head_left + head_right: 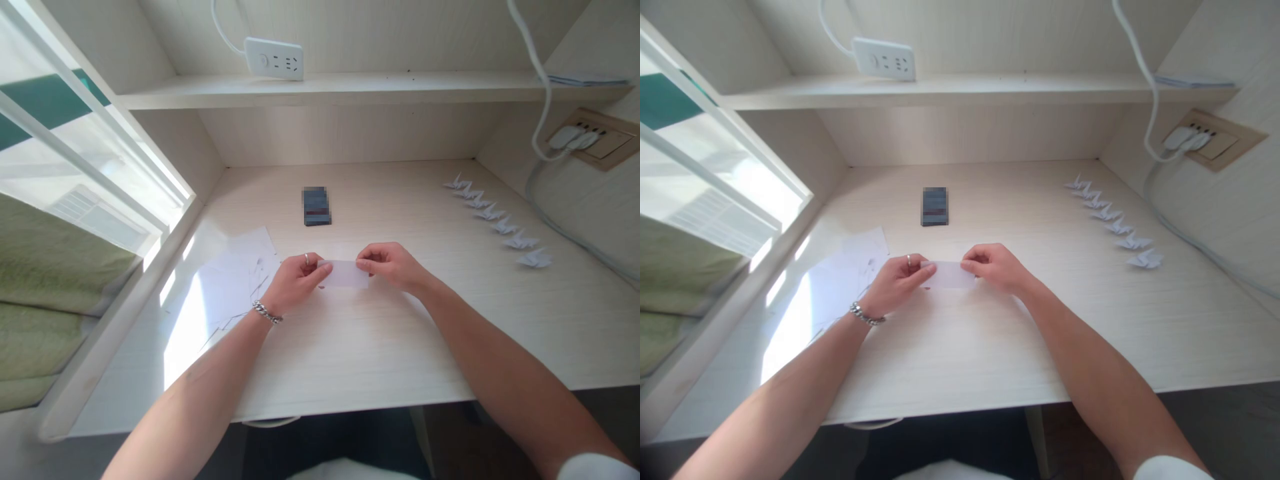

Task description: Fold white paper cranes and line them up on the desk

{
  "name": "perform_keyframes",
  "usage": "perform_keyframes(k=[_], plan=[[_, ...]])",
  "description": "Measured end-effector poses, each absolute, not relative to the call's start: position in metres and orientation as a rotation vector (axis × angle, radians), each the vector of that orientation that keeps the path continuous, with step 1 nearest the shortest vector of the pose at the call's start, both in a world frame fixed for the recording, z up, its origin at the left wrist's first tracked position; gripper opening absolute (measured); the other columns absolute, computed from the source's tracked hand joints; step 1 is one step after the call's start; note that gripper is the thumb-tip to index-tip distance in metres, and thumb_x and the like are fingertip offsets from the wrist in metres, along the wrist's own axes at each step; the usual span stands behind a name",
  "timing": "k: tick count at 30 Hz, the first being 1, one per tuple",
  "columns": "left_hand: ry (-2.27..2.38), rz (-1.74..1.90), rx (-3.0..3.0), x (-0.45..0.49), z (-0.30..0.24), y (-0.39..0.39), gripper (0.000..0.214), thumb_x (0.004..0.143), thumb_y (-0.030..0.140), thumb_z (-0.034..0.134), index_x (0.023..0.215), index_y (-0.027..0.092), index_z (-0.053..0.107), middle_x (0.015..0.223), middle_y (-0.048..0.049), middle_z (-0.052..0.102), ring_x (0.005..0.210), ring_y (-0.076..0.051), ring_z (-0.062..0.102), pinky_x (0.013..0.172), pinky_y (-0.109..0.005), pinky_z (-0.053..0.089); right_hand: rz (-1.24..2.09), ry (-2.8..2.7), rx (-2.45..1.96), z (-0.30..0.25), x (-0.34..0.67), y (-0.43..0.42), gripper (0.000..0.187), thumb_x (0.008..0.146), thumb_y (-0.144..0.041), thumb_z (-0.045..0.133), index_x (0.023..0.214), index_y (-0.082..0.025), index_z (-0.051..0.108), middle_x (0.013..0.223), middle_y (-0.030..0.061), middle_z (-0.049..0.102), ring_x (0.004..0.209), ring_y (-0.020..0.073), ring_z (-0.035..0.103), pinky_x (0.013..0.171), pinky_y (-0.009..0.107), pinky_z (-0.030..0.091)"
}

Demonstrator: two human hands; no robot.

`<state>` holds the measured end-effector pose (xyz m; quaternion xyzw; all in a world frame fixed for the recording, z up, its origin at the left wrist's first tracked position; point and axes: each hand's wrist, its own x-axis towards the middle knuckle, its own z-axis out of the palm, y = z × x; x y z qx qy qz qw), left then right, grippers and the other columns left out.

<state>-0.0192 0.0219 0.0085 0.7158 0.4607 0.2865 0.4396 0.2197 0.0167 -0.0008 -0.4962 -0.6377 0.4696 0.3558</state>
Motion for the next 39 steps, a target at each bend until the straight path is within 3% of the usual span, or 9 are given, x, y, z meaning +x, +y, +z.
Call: perform_keyframes(k=[6, 10, 12, 14, 18, 21, 28, 35, 39], plan=[[1.401, 0.908, 1.701, -0.015, 0.008, 0.024, 0.035, 0.087, 0.044, 0.054, 0.063, 0.018, 0.058, 0.051, 0.0041, 0.049, 0.05, -0.01, 0.043, 0.05, -0.024, 0.032, 0.543, -1.576, -1.399, -0.002, 0.204, 0.009, 0.028, 0.081, -0.043, 0.066, 0.09, -0.017, 0.068, 0.089, 0.0086, 0.069, 0.079, 0.0202, 0.062, 0.074, 0.036, 0.05], [1.325, 0.939, 1.74, -0.004, 0.011, 0.012, 0.039, 0.089, 0.049, 0.051, 0.068, 0.018, 0.06, 0.062, 0.0009, 0.06, 0.058, -0.013, 0.053, 0.056, -0.024, 0.04, 0.562, -1.927, -1.226, 0.001, 0.172, -0.011, 0.06, 0.067, -0.047, 0.079, 0.118, -0.022, 0.062, 0.123, 0.011, 0.063, 0.113, 0.0291, 0.056, 0.093, 0.042, 0.046], [1.195, 0.941, 1.784, 0.0, 0.013, 0.009, 0.042, 0.092, 0.05, 0.045, 0.076, 0.018, 0.065, 0.076, -0.0032, 0.068, 0.069, -0.014, 0.06, 0.065, -0.026, 0.045, 0.666, -1.883, -1.18, 0.0, 0.164, -0.014, 0.03, 0.087, -0.041, 0.061, 0.111, -0.023, 0.065, 0.114, 0.0079, 0.067, 0.106, 0.0243, 0.06, 0.092, 0.039, 0.046], [1.211, 0.977, 1.807, 0.001, 0.014, 0.012, 0.039, 0.091, 0.05, 0.048, 0.083, 0.017, 0.068, 0.084, -0.005, 0.07, 0.073, -0.015, 0.061, 0.068, -0.027, 0.048, 0.845, -1.689, -1.204, -0.001, 0.162, -0.009, 0.028, 0.093, -0.041, 0.05, 0.099, -0.022, 0.068, 0.099, 0.0056, 0.07, 0.093, 0.0215, 0.063, 0.085, 0.036, 0.048], [1.293, 1.022, 1.726, -0.002, 0.006, 0.035, 0.04, 0.08, 0.046, 0.066, 0.107, 0.017, 0.064, 0.097, -0.008, 0.071, 0.09, -0.02, 0.065, 0.075, -0.031, 0.052, 1.284, -1.139, -1.116, -0.007, 0.167, 0.013, 0.032, 0.084, -0.049, 0.061, 0.086, -0.017, 0.068, 0.082, 0.0055, 0.068, 0.08, 0.0209, 0.063, 0.072, 0.034, 0.052], [1.094, 0.841, 1.591, -0.003, -0.002, 0.053, 0.034, 0.08, 0.046, 0.065, 0.094, 0.015, 0.068, 0.094, -0.0092, 0.073, 0.084, -0.02, 0.067, 0.072, -0.033, 0.054, 1.423, -0.944, -1.052, -0.012, 0.171, 0.028, 0.032, 0.075, -0.047, 0.071, 0.086, -0.017, 0.069, 0.084, 0.0065, 0.069, 0.084, 0.0212, 0.064, 0.073, 0.034, 0.052], [1.2, 0.864, 1.699, -0.006, -0.004, 0.053, 0.026, 0.082, 0.04, 0.062, 0.088, 0.017, 0.072, 0.087, -0.0065, 0.074, 0.079, -0.02, 0.067, 0.068, -0.029, 0.051, 1.396, -1.084, -1.252, -0.012, 0.192, 0.027, 0.024, 0.068, -0.037, 0.076, 0.081, -0.016, 0.073, 0.072, 0.0027, 0.066, 0.065, 0.0142, 0.06, 0.06, 0.026, 0.048], [1.128, 0.818, 1.745, -0.006, 0.0, 0.037, 0.028, 0.085, 0.042, 0.059, 0.091, 0.019, 0.073, 0.088, -0.0056, 0.074, 0.077, -0.018, 0.065, 0.067, -0.029, 0.05, 1.27, -1.188, -1.27, -0.006, 0.194, 0.015, 0.03, 0.077, -0.046, 0.069, 0.089, -0.019, 0.073, 0.082, 0.004, 0.069, 0.072, 0.0162, 0.061, 0.056, 0.025, 0.05], [1.086, 0.799, 1.519, -0.008, 0.0, 0.034, 0.034, 0.076, 0.041, 0.071, 0.099, 0.016, 0.069, 0.084, -0.0055, 0.072, 0.071, -0.017, 0.065, 0.064, -0.029, 0.053, 1.19, -1.123, -1.272, -0.004, 0.192, 0.013, 0.033, 0.077, -0.048, 0.068, 0.091, -0.019, 0.074, 0.086, 0.0051, 0.07, 0.078, 0.0181, 0.063, 0.057, 0.026, 0.052]])
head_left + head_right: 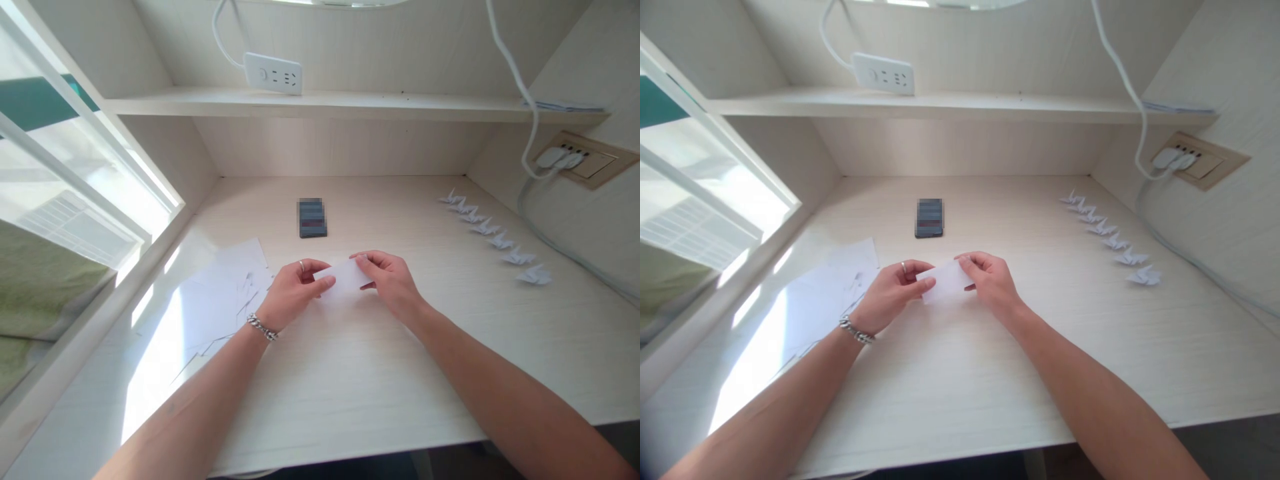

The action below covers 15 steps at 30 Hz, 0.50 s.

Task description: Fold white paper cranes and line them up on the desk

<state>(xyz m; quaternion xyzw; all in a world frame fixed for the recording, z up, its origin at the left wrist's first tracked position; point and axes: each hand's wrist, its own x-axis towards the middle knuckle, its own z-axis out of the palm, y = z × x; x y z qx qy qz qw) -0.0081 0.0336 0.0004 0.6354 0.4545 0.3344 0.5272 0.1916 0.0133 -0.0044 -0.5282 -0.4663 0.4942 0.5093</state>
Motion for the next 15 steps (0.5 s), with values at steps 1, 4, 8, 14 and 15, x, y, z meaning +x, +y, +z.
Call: perform_keyframes(k=[1, 4, 8, 14, 15], plan=[[1.079, 0.786, 1.474, -0.009, 0.0, 0.034, 0.035, 0.072, 0.039, 0.074, 0.098, 0.016, 0.069, 0.081, -0.0048, 0.071, 0.07, -0.016, 0.065, 0.063, -0.029, 0.053, 1.189, -1.108, -1.277, -0.004, 0.192, 0.013, 0.033, 0.077, -0.049, 0.068, 0.091, -0.019, 0.074, 0.088, 0.0054, 0.07, 0.08, 0.0186, 0.063, 0.058, 0.026, 0.053], [1.09, 0.81, 1.371, -0.011, -0.001, 0.035, 0.029, 0.069, 0.035, 0.078, 0.086, 0.014, 0.068, 0.078, -0.0038, 0.069, 0.07, -0.015, 0.065, 0.066, -0.029, 0.055, 1.21, -1.075, -1.292, -0.004, 0.195, 0.015, 0.032, 0.076, -0.047, 0.069, 0.088, -0.018, 0.075, 0.086, 0.0058, 0.07, 0.078, 0.0182, 0.063, 0.059, 0.027, 0.052], [1.14, 0.865, 1.346, -0.011, 0.0, 0.033, 0.026, 0.074, 0.037, 0.072, 0.085, 0.014, 0.069, 0.086, -0.0051, 0.07, 0.077, -0.015, 0.067, 0.072, -0.03, 0.058, 1.289, -1.242, -1.341, -0.004, 0.207, 0.015, 0.023, 0.073, -0.039, 0.073, 0.079, -0.018, 0.074, 0.08, 0.0045, 0.069, 0.075, 0.0168, 0.062, 0.064, 0.028, 0.051], [1.081, 0.725, 1.573, -0.007, 0.002, 0.025, 0.023, 0.079, 0.035, 0.066, 0.09, 0.015, 0.072, 0.081, -0.0052, 0.072, 0.073, -0.016, 0.066, 0.069, -0.03, 0.054, 1.281, -1.622, -1.348, -0.001, 0.204, 0.012, 0.021, 0.081, -0.038, 0.064, 0.089, -0.021, 0.074, 0.087, 0.0042, 0.073, 0.075, 0.0183, 0.064, 0.061, 0.028, 0.046], [1.052, 0.757, 1.541, -0.007, 0.002, 0.025, 0.025, 0.078, 0.035, 0.068, 0.093, 0.015, 0.071, 0.087, -0.0065, 0.073, 0.076, -0.017, 0.066, 0.071, -0.031, 0.054, 1.249, -1.609, -1.357, -0.001, 0.201, 0.012, 0.02, 0.081, -0.038, 0.064, 0.087, -0.021, 0.074, 0.084, 0.0039, 0.073, 0.073, 0.0182, 0.064, 0.059, 0.027, 0.046]])
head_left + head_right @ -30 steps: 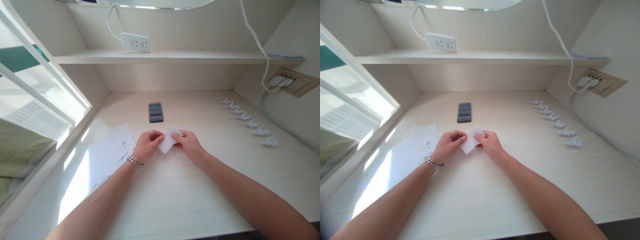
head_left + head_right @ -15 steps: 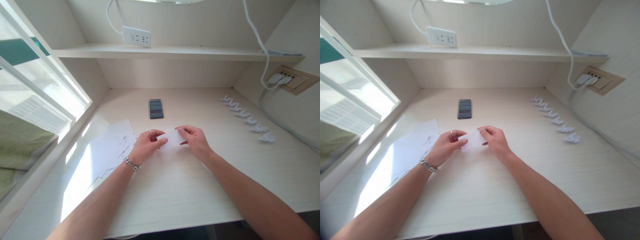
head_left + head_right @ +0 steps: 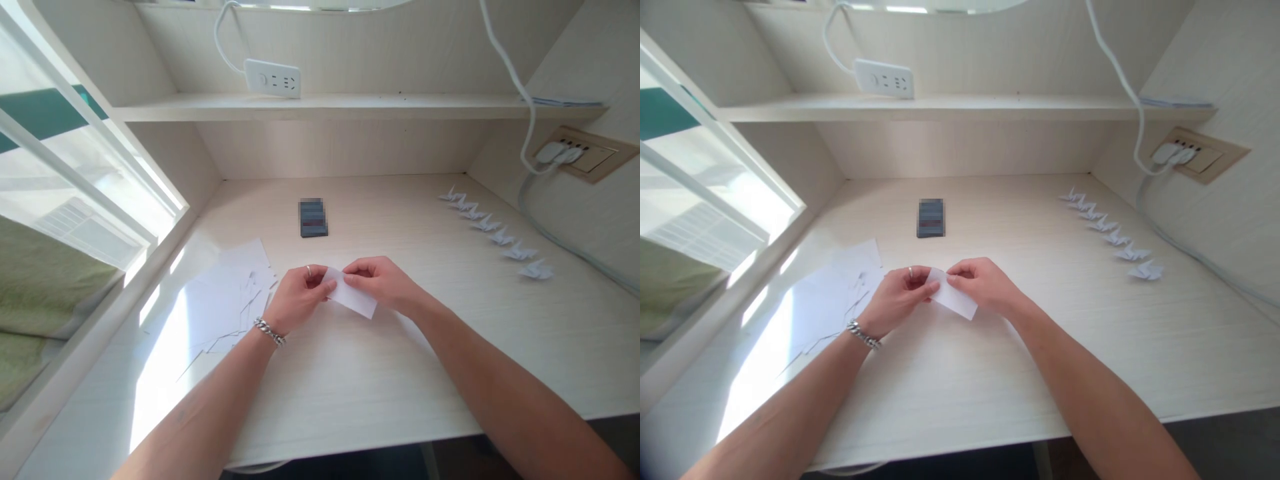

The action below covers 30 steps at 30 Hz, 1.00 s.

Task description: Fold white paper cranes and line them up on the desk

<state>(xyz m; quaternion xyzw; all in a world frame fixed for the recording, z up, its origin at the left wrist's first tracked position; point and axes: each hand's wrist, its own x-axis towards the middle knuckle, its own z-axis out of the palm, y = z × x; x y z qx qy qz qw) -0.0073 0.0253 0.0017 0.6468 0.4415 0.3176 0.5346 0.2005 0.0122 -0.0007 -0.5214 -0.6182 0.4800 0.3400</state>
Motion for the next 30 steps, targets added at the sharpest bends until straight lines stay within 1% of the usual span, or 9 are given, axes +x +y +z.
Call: perform_keyframes(k=[2, 3, 5, 8, 10, 15, 23, 28, 30], plan=[[1.015, 0.823, 1.438, -0.0095, 0.0007, 0.0276, 0.033, 0.072, 0.031, 0.075, 0.099, 0.014, 0.07, 0.097, -0.0093, 0.074, 0.083, -0.019, 0.068, 0.076, -0.033, 0.054, 1.211, -1.53, -1.365, -0.0023, 0.1937, 0.0133, 0.021, 0.081, -0.038, 0.064, 0.088, -0.02, 0.073, 0.083, 0.0039, 0.073, 0.072, 0.0183, 0.064, 0.059, 0.027, 0.046], [1.009, 0.841, 1.388, -0.0112, 0.0, 0.029, 0.037, 0.068, 0.029, 0.079, 0.101, 0.014, 0.069, 0.099, -0.0102, 0.074, 0.085, -0.019, 0.068, 0.079, -0.034, 0.054, 1.202, -1.477, -1.368, -0.0034, 0.1912, 0.0138, 0.022, 0.081, -0.039, 0.064, 0.088, -0.02, 0.073, 0.083, 0.004, 0.073, 0.071, 0.0182, 0.064, 0.059, 0.027, 0.046], [1.008, 0.848, 1.318, -0.0144, -0.0012, 0.0313, 0.041, 0.063, 0.024, 0.083, 0.099, 0.013, 0.069, 0.097, -0.0105, 0.074, 0.085, -0.019, 0.069, 0.081, -0.035, 0.054, 1.206, -1.397, -1.367, -0.0058, 0.1887, 0.0143, 0.024, 0.08, -0.041, 0.065, 0.089, -0.02, 0.073, 0.084, 0.0045, 0.073, 0.071, 0.0181, 0.064, 0.059, 0.027, 0.047], [1.013, 0.849, 1.262, -0.016, -0.0017, 0.0316, 0.036, 0.066, 0.026, 0.081, 0.097, 0.012, 0.07, 0.09, -0.0094, 0.074, 0.079, -0.017, 0.068, 0.078, -0.034, 0.055, 1.231, -1.361, -1.369, -0.0079, 0.1899, 0.0134, 0.027, 0.079, -0.043, 0.066, 0.09, -0.019, 0.073, 0.084, 0.0049, 0.072, 0.07, 0.0178, 0.063, 0.058, 0.027, 0.045], [1.013, 0.844, 1.256, -0.0147, -0.0013, 0.0305, 0.033, 0.07, 0.029, 0.079, 0.097, 0.012, 0.07, 0.089, -0.009, 0.073, 0.077, -0.016, 0.068, 0.077, -0.033, 0.055, 1.261, -1.362, -1.371, -0.0086, 0.1924, 0.0123, 0.026, 0.079, -0.042, 0.067, 0.088, -0.019, 0.072, 0.082, 0.0046, 0.071, 0.068, 0.0171, 0.062, 0.057, 0.027, 0.044], [1.036, 0.796, 1.271, -0.0113, -0.0002, 0.028, 0.028, 0.074, 0.031, 0.076, 0.094, 0.012, 0.07, 0.083, -0.0075, 0.072, 0.075, -0.016, 0.067, 0.076, -0.033, 0.056, 1.357, -1.364, -1.354, -0.009, 0.1971, 0.0099, 0.022, 0.078, -0.041, 0.069, 0.083, -0.019, 0.069, 0.076, 0.0032, 0.07, 0.065, 0.0159, 0.061, 0.055, 0.026, 0.043], [1.009, 0.771, 1.304, -0.0113, -0.0029, 0.0276, 0.023, 0.078, 0.031, 0.072, 0.093, 0.013, 0.071, 0.084, -0.0067, 0.071, 0.076, -0.015, 0.066, 0.074, -0.03, 0.055, 1.431, -1.343, -1.343, -0.0066, 0.1959, 0.0089, 0.02, 0.077, -0.037, 0.071, 0.083, -0.018, 0.07, 0.074, 0.0042, 0.071, 0.064, 0.0166, 0.062, 0.055, 0.026, 0.043], [0.98, 0.769, 1.308, -0.011, -0.0018, 0.0266, 0.021, 0.078, 0.029, 0.072, 0.092, 0.013, 0.07, 0.082, -0.0061, 0.071, 0.074, -0.014, 0.066, 0.072, -0.029, 0.055, 1.49, -1.305, -1.278, -0.0078, 0.1952, 0.0087, 0.025, 0.076, -0.035, 0.071, 0.095, -0.018, 0.074, 0.078, 0.0047, 0.073, 0.066, 0.0173, 0.063, 0.057, 0.028, 0.045], [0.972, 0.769, 1.3, -0.0109, -0.0018, 0.0265, 0.021, 0.078, 0.028, 0.072, 0.092, 0.013, 0.07, 0.084, -0.0063, 0.071, 0.074, -0.014, 0.066, 0.072, -0.029, 0.054, 1.489, -1.313, -1.267, -0.0089, 0.1953, 0.0085, 0.025, 0.076, -0.034, 0.072, 0.096, -0.019, 0.076, 0.079, 0.0045, 0.073, 0.067, 0.0165, 0.062, 0.058, 0.028, 0.044]])
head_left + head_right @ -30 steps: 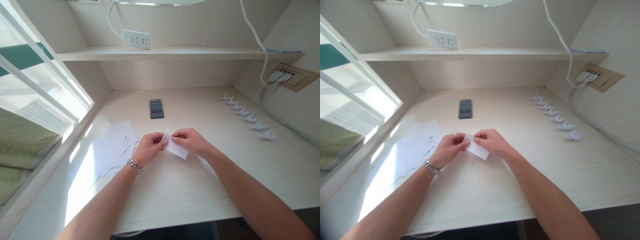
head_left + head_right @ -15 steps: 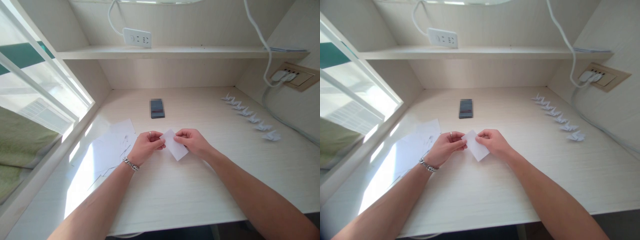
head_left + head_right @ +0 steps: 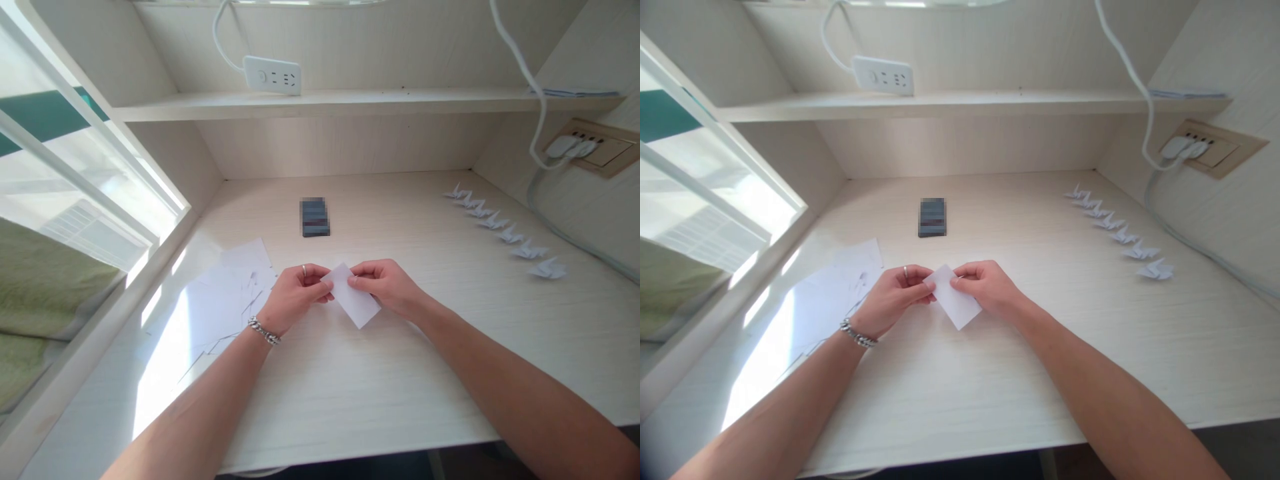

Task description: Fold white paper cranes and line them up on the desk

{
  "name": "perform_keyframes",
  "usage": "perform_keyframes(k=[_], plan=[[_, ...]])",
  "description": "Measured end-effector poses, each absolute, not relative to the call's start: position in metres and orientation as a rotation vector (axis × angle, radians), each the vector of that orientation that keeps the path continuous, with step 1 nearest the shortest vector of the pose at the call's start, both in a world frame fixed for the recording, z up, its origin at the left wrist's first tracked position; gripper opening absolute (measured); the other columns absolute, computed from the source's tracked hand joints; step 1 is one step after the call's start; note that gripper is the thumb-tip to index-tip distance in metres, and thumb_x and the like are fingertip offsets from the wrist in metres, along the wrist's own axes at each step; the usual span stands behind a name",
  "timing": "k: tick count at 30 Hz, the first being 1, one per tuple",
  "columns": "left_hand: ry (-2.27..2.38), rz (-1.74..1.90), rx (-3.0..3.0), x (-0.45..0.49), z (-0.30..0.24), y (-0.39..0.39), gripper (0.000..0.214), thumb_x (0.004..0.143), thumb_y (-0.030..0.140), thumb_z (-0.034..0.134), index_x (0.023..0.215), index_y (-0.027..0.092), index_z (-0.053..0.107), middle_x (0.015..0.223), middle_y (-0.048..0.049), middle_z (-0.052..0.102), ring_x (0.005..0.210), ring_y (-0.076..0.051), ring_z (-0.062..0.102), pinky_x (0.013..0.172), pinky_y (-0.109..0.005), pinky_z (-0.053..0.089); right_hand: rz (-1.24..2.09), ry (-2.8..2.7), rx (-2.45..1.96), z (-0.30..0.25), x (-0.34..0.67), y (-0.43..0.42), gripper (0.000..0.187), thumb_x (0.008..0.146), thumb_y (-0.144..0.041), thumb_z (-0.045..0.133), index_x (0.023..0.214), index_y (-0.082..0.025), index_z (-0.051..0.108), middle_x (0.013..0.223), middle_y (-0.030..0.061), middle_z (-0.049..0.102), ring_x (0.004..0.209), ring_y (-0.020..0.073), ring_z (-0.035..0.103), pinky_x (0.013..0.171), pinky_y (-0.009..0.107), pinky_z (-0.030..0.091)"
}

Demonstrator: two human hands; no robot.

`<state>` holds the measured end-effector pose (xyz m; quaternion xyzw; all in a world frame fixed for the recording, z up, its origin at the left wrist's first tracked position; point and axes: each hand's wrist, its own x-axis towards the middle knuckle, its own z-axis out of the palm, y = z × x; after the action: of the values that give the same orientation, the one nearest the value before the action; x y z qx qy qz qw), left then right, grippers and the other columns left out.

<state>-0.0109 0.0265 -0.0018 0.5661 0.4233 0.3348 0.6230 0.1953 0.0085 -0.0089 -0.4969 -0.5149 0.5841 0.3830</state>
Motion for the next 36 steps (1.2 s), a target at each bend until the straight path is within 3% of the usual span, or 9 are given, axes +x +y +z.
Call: perform_keyframes(k=[7, 14, 20, 36], plan=[[0.943, 0.792, 1.289, -0.011, 0.001, 0.026, 0.017, 0.076, 0.025, 0.074, 0.089, 0.014, 0.072, 0.08, -0.0051, 0.07, 0.071, -0.013, 0.064, 0.07, -0.028, 0.054, 1.583, -1.221, -1.177, -0.009, 0.195, 0.008, 0.029, 0.073, -0.029, 0.074, 0.1, -0.02, 0.078, 0.078, 0.0045, 0.073, 0.064, 0.0148, 0.059, 0.057, 0.028, 0.042], [0.883, 0.862, 1.201, -0.01, 0.006, 0.022, 0.006, 0.074, 0.02, 0.073, 0.078, 0.016, 0.074, 0.073, -0.0022, 0.067, 0.066, -0.011, 0.062, 0.067, -0.025, 0.052, 1.658, -1.082, -1.074, -0.008, 0.194, 0.006, 0.022, 0.063, -0.023, 0.08, 0.085, -0.021, 0.08, 0.078, 0.0053, 0.074, 0.069, 0.0161, 0.06, 0.062, 0.029, 0.042], [0.914, 0.849, 1.302, -0.008, 0.007, 0.021, 0.004, 0.075, 0.018, 0.07, 0.076, 0.016, 0.073, 0.07, -0.0016, 0.067, 0.066, -0.011, 0.062, 0.066, -0.024, 0.052, 1.661, -1.141, -1.061, -0.003, 0.192, 0.004, 0.026, 0.074, -0.041, 0.074, 0.086, -0.019, 0.079, 0.078, 0.0069, 0.071, 0.067, 0.0156, 0.058, 0.058, 0.029, 0.039], [0.943, 0.84, 1.294, -0.008, 0.013, 0.021, 0.016, 0.072, 0.024, 0.072, 0.085, 0.013, 0.071, 0.074, -0.0038, 0.07, 0.069, -0.014, 0.066, 0.073, -0.031, 0.057, 1.452, -1.302, -1.234, -0.007, 0.19, 0.003, 0.024, 0.069, -0.036, 0.078, 0.087, -0.02, 0.079, 0.085, 0.0069, 0.076, 0.076, 0.02, 0.064, 0.067, 0.032, 0.046]])
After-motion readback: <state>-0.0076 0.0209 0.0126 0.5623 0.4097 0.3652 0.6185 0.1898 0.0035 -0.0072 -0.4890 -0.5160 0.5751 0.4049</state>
